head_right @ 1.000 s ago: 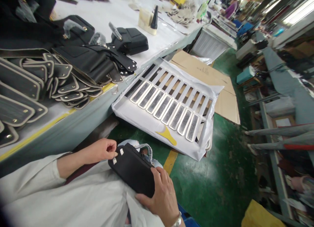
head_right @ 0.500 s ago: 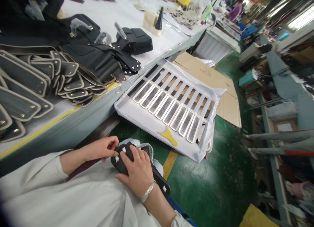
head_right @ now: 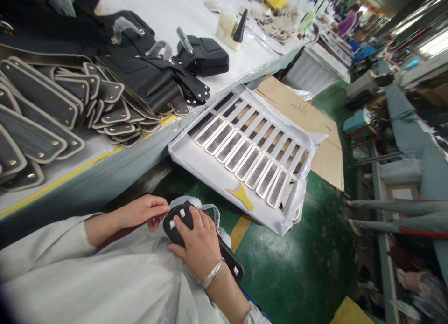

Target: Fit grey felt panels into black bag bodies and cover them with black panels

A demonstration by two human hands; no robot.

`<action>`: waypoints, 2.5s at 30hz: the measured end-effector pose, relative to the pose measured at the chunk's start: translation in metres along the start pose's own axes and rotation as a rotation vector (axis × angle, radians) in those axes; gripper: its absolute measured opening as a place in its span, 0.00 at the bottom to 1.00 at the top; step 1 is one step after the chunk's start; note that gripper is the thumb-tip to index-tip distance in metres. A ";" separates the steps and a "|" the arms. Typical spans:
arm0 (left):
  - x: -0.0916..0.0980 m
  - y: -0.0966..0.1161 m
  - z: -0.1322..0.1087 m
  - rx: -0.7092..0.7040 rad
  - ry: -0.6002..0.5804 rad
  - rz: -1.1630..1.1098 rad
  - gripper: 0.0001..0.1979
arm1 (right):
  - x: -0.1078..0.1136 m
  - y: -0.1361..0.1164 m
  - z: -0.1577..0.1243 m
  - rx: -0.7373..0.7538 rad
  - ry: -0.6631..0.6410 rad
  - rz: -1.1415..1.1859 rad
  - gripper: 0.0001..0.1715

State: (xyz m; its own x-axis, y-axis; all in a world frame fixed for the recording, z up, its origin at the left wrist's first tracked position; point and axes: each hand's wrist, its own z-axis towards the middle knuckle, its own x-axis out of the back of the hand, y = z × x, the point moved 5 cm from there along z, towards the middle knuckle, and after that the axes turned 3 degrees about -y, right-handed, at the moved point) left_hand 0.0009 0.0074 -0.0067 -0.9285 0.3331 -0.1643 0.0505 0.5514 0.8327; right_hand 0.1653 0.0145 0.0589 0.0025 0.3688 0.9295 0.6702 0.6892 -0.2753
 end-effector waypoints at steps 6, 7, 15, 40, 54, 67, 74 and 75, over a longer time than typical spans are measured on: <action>-0.006 0.014 -0.002 -0.010 0.077 0.392 0.19 | -0.005 0.001 -0.001 -0.017 0.020 0.025 0.37; -0.007 0.014 -0.001 -0.008 0.080 0.381 0.19 | -0.006 0.001 -0.001 -0.018 0.023 0.030 0.37; -0.008 0.004 0.000 -0.059 0.100 0.199 0.16 | -0.010 0.006 -0.002 -0.017 0.038 0.049 0.38; -0.005 -0.029 0.001 0.085 -0.171 -0.370 0.20 | -0.006 0.002 0.001 0.016 -0.011 0.026 0.34; -0.013 -0.022 -0.001 -0.047 0.026 -0.157 0.21 | -0.008 0.002 0.004 0.032 -0.033 0.023 0.37; -0.018 -0.017 0.000 -0.039 0.015 -0.195 0.21 | -0.008 0.007 0.001 -0.025 -0.026 0.084 0.44; -0.010 -0.007 -0.004 -0.269 0.309 0.191 0.10 | -0.005 0.005 0.004 -0.060 -0.030 0.062 0.43; -0.010 -0.004 -0.003 -0.307 0.334 0.251 0.13 | -0.005 0.007 0.003 -0.054 -0.028 0.080 0.44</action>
State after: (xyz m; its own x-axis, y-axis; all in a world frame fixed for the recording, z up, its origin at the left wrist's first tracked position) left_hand 0.0087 -0.0007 -0.0067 -0.9711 0.1358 0.1962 0.2226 0.2192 0.9499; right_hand 0.1677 0.0186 0.0514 0.0376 0.4391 0.8976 0.7074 0.6227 -0.3343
